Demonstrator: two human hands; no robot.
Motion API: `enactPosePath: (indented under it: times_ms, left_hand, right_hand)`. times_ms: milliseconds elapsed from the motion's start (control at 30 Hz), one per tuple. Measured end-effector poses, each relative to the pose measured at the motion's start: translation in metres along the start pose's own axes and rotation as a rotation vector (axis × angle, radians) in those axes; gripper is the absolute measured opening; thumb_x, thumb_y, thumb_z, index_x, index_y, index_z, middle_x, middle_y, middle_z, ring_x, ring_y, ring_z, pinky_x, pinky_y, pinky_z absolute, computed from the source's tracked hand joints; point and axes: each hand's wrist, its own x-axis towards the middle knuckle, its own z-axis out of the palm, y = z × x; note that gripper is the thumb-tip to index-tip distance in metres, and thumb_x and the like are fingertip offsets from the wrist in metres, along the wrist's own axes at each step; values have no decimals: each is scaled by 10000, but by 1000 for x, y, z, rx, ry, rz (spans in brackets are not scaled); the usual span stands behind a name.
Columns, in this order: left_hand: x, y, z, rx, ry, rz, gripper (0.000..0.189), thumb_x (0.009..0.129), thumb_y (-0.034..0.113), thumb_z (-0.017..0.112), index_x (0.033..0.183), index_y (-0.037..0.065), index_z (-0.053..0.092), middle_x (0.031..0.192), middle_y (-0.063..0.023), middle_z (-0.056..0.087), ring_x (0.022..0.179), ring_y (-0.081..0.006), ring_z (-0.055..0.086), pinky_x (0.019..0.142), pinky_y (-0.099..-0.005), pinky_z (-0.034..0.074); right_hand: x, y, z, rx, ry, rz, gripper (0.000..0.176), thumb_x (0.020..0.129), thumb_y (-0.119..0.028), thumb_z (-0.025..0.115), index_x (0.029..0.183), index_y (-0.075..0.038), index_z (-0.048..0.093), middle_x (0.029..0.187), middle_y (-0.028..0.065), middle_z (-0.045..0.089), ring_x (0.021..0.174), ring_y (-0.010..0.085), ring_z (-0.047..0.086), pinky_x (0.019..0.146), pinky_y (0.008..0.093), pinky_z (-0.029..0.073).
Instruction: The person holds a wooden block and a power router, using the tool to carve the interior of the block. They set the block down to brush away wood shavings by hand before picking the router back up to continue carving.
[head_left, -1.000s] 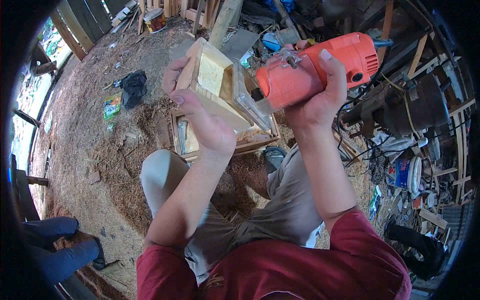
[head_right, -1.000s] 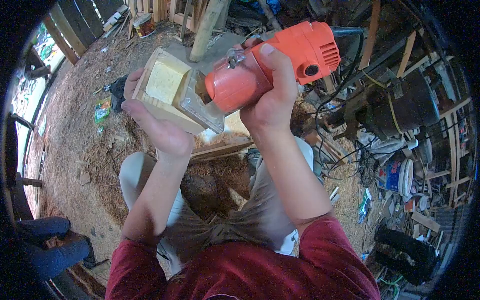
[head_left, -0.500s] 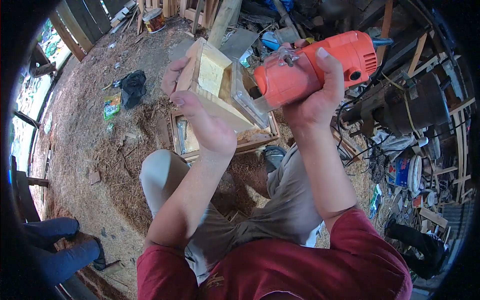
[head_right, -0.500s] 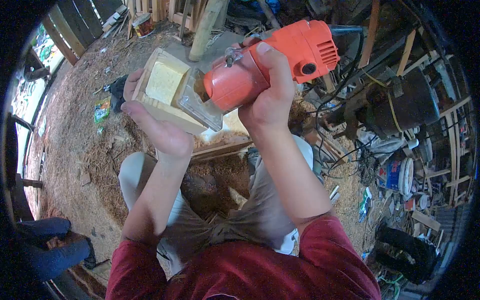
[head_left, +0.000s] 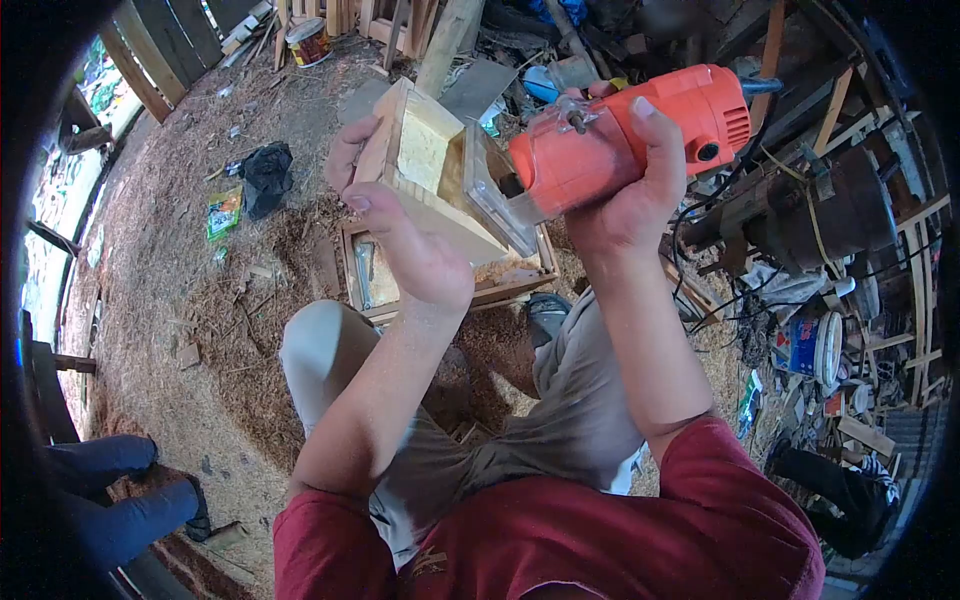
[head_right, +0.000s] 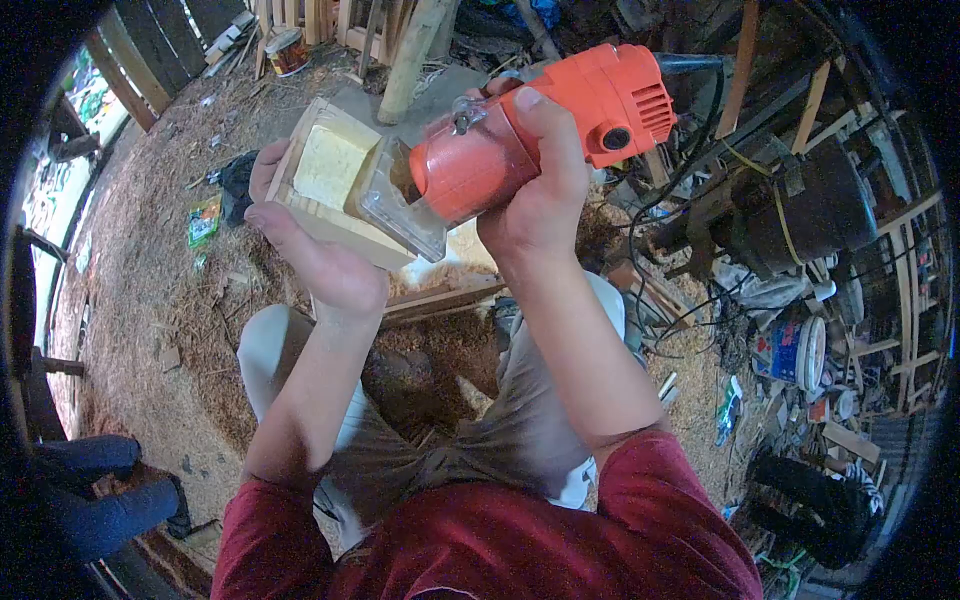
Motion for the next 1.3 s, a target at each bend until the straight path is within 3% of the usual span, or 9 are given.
enactPosePath:
  times_ms: [667, 967, 1167, 1300]
  left_hand:
    - [0, -1, 1, -33, 70, -3, 696, 990, 677, 277, 1346, 83, 346, 1334, -81, 412, 1318, -200, 387, 1148, -394, 264]
    - [3, -1, 0, -72, 5, 12, 784, 948, 733, 321, 1337, 52, 340, 1286, -78, 407, 1266, -205, 423, 1126, -394, 281]
    - [0, -8, -1, -42, -25, 185, 858, 942, 747, 290, 1358, -1, 355, 1288, -100, 360, 1260, -216, 401, 1100, -415, 303]
    - [0, -1, -4, 432, -7, 408, 870, 956, 721, 276, 1350, -38, 431, 1314, -142, 335, 1258, -239, 372, 1078, -423, 320]
  right_hand:
    - [-4, -2, 1, 35, -6, 59, 505, 788, -301, 691, 1143, -5, 489, 1029, 136, 575, 993, 294, 587, 874, 468, 522]
    - [6, -6, -7, 128, 26, 24, 502, 783, -319, 695, 1113, 20, 525, 1014, 138, 591, 962, 294, 598, 889, 463, 518]
    - [16, -18, -14, 152, 93, -37, 502, 770, -338, 702, 1087, 20, 548, 1010, 134, 605, 946, 300, 606, 893, 478, 518]
    - [16, -23, -20, 151, 76, -31, 508, 771, -339, 703, 1105, 6, 538, 1010, 127, 603, 960, 295, 601, 906, 485, 514]
